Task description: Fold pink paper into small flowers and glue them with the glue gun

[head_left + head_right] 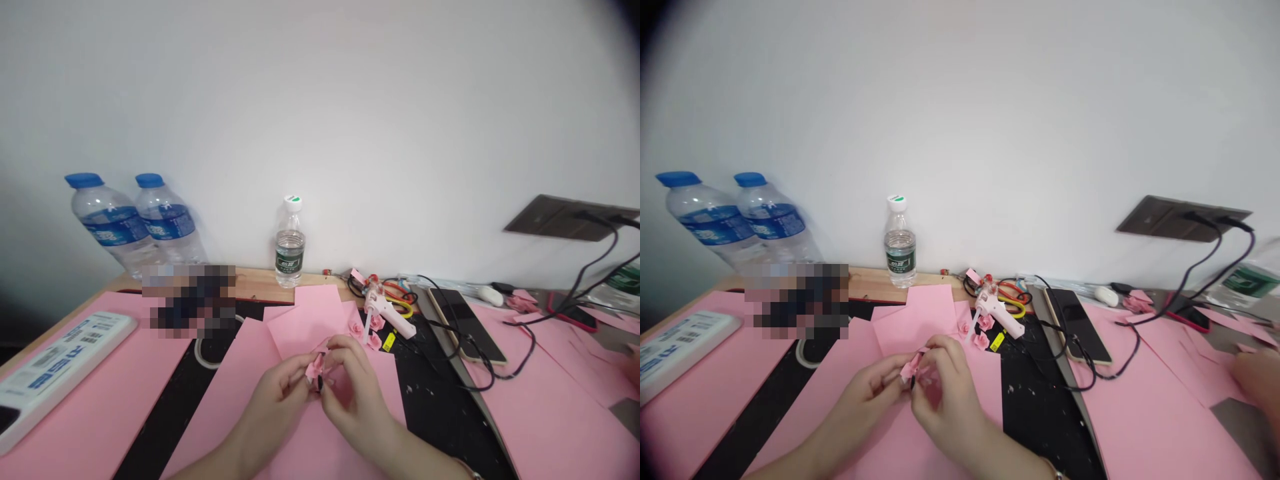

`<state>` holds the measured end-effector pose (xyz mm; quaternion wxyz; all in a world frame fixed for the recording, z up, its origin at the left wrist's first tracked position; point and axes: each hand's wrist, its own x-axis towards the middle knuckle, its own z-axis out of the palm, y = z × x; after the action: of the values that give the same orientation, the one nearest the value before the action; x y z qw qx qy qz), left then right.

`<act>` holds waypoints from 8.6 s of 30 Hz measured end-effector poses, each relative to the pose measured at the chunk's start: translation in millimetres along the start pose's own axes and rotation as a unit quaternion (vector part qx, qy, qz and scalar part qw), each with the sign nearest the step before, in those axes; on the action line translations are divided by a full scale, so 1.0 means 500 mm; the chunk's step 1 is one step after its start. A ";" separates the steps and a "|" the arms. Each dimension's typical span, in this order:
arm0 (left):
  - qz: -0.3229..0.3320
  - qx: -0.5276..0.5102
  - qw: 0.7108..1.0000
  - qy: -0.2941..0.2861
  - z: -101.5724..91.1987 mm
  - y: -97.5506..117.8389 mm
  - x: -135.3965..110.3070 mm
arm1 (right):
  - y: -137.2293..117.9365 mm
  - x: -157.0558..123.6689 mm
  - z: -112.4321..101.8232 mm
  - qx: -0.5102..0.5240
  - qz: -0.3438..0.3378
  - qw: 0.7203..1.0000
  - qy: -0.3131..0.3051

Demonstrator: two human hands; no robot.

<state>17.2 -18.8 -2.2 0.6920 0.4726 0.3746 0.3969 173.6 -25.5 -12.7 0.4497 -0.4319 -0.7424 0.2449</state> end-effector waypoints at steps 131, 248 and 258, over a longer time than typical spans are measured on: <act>-0.060 -0.122 0.990 0.036 -0.034 -0.004 0.015 | 0.006 0.014 -0.014 0.042 -0.030 0.999 -0.009; 0.010 -0.037 0.988 0.149 -0.036 0.006 0.020 | 0.067 0.056 -0.161 0.208 0.336 0.896 -0.202; 0.019 -0.029 0.991 0.133 -0.038 -0.002 0.021 | 0.064 0.056 -0.157 0.200 0.318 0.902 -0.211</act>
<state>4.7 -2.8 -9.9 0.6416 0.4027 0.4427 0.4798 249.7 13.0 13.5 0.2573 -0.4843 -0.5788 0.6035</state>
